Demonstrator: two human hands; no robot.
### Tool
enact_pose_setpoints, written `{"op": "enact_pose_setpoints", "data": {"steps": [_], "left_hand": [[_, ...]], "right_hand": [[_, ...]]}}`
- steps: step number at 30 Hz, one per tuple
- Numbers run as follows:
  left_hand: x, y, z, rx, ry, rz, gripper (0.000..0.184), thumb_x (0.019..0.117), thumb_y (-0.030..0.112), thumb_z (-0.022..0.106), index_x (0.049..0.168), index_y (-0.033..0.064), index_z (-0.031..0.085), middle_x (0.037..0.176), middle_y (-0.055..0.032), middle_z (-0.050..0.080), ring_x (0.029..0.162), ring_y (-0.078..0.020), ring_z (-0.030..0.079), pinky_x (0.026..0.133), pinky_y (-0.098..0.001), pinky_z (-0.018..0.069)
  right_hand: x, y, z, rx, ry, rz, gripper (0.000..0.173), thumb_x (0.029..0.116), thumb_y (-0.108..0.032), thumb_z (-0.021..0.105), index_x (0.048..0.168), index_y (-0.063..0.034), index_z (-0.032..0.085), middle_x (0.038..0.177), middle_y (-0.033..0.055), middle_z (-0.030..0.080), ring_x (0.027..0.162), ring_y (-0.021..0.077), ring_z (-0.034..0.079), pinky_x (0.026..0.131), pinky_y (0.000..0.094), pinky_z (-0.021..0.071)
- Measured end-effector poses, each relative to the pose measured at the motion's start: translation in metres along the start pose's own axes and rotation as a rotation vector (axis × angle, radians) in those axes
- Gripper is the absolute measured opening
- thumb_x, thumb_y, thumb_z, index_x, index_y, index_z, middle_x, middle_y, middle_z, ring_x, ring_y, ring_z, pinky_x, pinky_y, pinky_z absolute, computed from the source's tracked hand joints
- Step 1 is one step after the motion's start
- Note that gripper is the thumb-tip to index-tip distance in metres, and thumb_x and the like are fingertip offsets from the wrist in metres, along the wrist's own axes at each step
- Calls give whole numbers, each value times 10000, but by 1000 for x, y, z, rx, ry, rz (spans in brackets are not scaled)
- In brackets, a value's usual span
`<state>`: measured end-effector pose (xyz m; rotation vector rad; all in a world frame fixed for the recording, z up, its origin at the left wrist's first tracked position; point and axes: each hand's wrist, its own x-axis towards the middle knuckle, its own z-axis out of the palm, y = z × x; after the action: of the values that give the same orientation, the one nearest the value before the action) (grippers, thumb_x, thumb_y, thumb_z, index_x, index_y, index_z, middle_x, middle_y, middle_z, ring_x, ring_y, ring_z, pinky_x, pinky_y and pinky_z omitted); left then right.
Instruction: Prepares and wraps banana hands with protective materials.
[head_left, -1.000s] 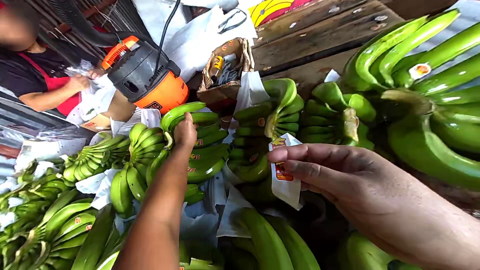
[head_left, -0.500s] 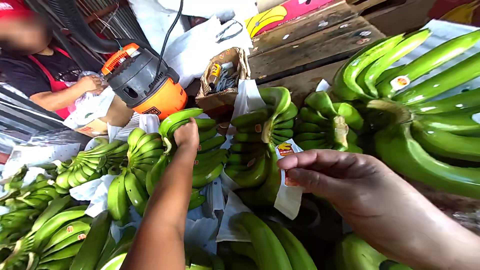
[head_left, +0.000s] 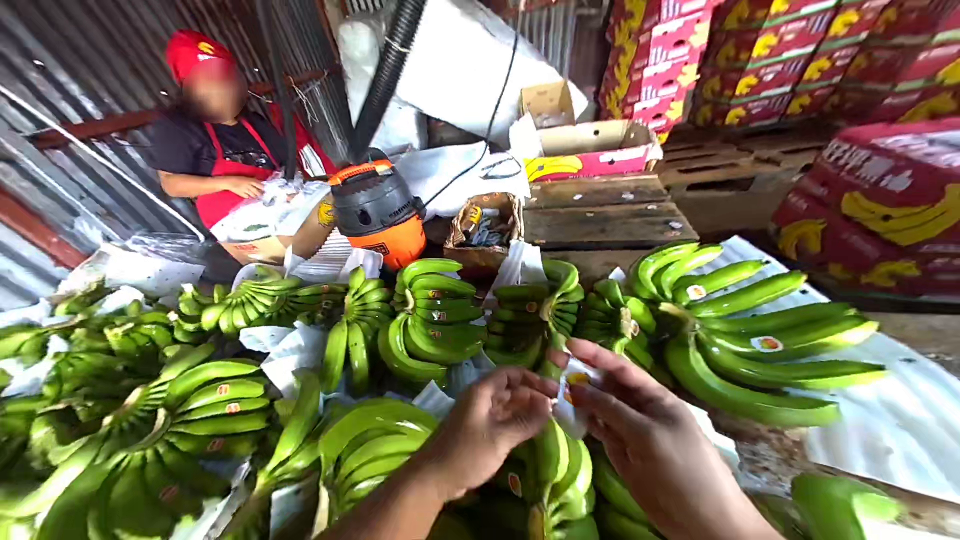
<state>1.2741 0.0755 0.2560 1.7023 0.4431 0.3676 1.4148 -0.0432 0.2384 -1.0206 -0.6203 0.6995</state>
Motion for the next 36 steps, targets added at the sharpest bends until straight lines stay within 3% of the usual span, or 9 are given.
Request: {"op": "enact_pose_setpoints", "data": {"steps": [5,10,14,18,21,24,27,30,36], "left_hand": [[-41,46,-19,-161,236,8,276,1054,96,497,1286,-36,568,1119,-89,682,1002,-142,675,892,-319,564],[-53,96,-20,-297,387,431,213,1046,71,484,1206,47,622,1093,-62,680,981,-144,672,876,-328,573],[-58,104,-4,-65,422,673,222,1006,51,557,1219,30,620,1089,-60,676,1021,-149,673,933,-354,576],[-55,95,1,140,518,741,221,982,53,605,1198,45,652,1097,-36,702,1043,-147,689,927,-355,590],[-58,79,-7,364,469,619,166,985,121,629,1118,37,683,1097,-35,699,1032,-116,677,909,-316,584],[-75,71,-7,666,70,302,188,953,174,679,1065,41,750,1113,-62,713,1069,-128,670,936,-321,565],[-77,65,2,923,-235,133,205,871,133,782,1061,58,781,1049,-104,748,1026,-245,709,912,-445,578],[-58,57,8,1037,-281,67,155,869,82,768,1012,24,765,950,-125,741,921,-269,720,842,-445,590],[-4,49,14,1094,-311,-144,76,911,39,693,980,8,706,939,-136,711,902,-275,700,815,-469,565]], "right_hand": [[-104,-8,22,-2,0,10,337,933,81,502,1060,-92,761,1079,17,761,902,139,734,816,311,628],[-162,10,77,-37,-333,338,264,1007,-143,582,1195,7,692,1139,40,734,1049,116,694,953,312,566],[-172,12,101,167,-338,323,165,927,-84,699,1083,-37,728,1007,-21,739,932,46,681,866,248,569],[-175,15,102,164,-186,344,95,893,-9,689,912,-95,725,839,-70,711,783,3,652,744,211,547],[-165,19,77,148,-168,302,101,915,-11,656,912,-92,716,827,-74,705,772,-1,646,737,221,544],[-141,16,43,-66,-156,271,40,895,-33,672,902,-56,703,792,-49,690,734,7,645,697,228,550],[-106,9,10,-408,-211,202,118,889,-147,722,938,-46,757,835,40,725,752,120,680,703,365,569],[-73,6,-7,-598,-290,185,176,894,-249,707,916,-85,768,866,80,723,813,234,690,718,511,542],[-26,30,-12,-813,-270,-71,153,851,-249,712,815,-107,757,762,60,702,741,241,684,653,495,522]]}}
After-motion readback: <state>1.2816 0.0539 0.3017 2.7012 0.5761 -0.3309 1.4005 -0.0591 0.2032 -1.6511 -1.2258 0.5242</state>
